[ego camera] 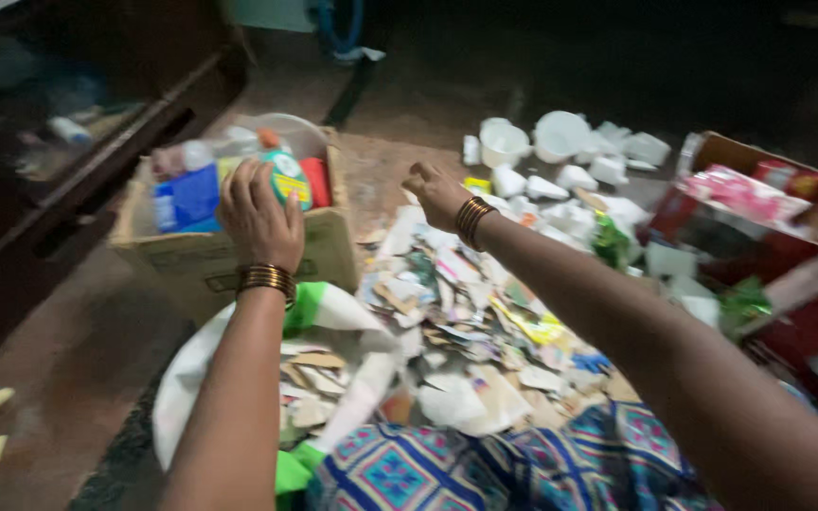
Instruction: The person sits on the floor and sorts through a large pile of mixed waste, picking up pieces of paper, cardboard, and plastic packaging. They place selected items into a white sack with green trim and occasionally move other items into nearby cardboard boxes.
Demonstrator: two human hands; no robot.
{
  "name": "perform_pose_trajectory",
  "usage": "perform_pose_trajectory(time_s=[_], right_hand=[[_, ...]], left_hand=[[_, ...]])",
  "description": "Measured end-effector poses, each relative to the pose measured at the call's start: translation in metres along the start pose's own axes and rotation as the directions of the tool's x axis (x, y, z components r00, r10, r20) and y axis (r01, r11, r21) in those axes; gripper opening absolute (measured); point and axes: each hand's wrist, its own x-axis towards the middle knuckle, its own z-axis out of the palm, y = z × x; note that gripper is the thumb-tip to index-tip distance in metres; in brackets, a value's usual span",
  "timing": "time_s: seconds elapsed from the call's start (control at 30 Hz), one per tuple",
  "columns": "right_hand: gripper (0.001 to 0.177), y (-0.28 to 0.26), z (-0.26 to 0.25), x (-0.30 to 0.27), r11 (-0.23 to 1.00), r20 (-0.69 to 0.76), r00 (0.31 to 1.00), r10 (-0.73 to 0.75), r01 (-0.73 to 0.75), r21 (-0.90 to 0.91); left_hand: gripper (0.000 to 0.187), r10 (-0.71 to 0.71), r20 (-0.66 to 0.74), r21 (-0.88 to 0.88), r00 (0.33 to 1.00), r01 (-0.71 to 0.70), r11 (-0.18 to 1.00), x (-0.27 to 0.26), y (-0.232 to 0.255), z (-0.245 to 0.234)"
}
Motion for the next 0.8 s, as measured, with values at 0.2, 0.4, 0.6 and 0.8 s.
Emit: perform_pose_trajectory(time_s=[0.2,0.4,0.6,0.8], right_hand=[[0.036,0.128,-0.088,-0.097,0.974,0.04,0.973,0.227,-0.227,0.014],[0.031,0.242,-0.151,-0.209,0.88,-0.034,0.892,0.452,-0.451,-0.151],[0.036,0.3,-0.131,-0.26,0.859,0.02,0.863,0.505,-0.501,-0.101],[0.051,0.331,-0.068,-0.21,0.986,0.155,0.977,0.144,-0.156,0.068]], left_hand=[[0.036,0.281,0.237,-0.135,0.93,-0.255,0.958,0.012,0.106,0.045],[0.032,0.288,0.473,-0.125,0.832,-0.26,0.957,-0.005,0.184,0.141],[0.022,0.339,0.571,-0.255,0.748,-0.231,0.939,-0.036,0.224,0.26],[0.022,0.218,0.662,-0.206,0.717,-0.106,0.973,-0.038,0.277,0.398]])
